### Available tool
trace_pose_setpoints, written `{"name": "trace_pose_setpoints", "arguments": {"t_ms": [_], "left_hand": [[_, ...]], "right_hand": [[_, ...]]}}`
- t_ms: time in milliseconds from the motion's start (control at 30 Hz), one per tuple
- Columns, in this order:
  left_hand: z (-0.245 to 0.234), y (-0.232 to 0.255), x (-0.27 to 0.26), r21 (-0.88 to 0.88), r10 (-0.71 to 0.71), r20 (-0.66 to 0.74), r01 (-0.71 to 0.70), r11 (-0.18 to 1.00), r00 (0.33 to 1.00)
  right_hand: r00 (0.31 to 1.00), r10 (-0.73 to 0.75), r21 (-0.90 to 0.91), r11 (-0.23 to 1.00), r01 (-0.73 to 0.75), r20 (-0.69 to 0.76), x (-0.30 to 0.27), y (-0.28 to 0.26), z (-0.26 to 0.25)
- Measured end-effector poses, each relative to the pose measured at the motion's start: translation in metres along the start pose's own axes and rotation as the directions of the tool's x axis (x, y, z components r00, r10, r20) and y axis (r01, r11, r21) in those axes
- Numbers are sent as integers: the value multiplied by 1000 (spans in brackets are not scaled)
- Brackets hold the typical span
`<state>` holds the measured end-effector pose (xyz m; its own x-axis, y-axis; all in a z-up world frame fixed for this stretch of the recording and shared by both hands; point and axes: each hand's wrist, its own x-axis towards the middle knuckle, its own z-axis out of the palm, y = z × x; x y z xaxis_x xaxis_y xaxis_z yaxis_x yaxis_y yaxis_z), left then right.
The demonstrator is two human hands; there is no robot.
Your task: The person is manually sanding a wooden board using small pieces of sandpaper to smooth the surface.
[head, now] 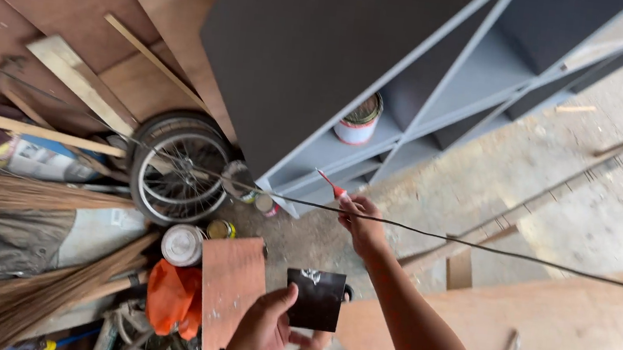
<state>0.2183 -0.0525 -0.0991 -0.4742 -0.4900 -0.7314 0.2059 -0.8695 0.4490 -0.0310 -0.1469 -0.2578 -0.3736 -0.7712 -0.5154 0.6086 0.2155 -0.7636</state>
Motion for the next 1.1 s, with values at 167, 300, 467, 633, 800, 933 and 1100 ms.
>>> {"name": "trace_pose_setpoints", "arguments": {"t_ms": [167, 300, 467, 633, 800, 933, 1100], "left_hand": [[14, 10, -10, -111, -32, -175, 13, 994, 984], [5, 5, 18, -87, -7, -104, -2, 996, 995], [34, 4, 22, 96, -26, 49, 21, 995, 998], [59, -12, 35, 410, -189, 148, 114, 905, 971], [34, -67, 103, 521, -341, 220, 185, 833, 914], [76, -74, 125, 670, -372, 283, 95, 736, 884], [143, -65, 113, 705, -375, 349, 23, 709, 859]], "right_hand": [[987, 58, 189, 978, -87, 152, 70, 13, 45], [993, -12, 126, 992, -3, 120, 47, 15, 35], [995, 96, 279, 956, -85, -23, -59, 19, -33], [964, 108, 15, 994, -108, -244, -217, 14, -123], [854, -78, -240, 969, -56, -515, -309, 41, -204], [740, -274, -686, 649, -329, -614, -316, 30, -192], [813, -253, -850, 196, -488, -525, -269, 65, -189]]}}
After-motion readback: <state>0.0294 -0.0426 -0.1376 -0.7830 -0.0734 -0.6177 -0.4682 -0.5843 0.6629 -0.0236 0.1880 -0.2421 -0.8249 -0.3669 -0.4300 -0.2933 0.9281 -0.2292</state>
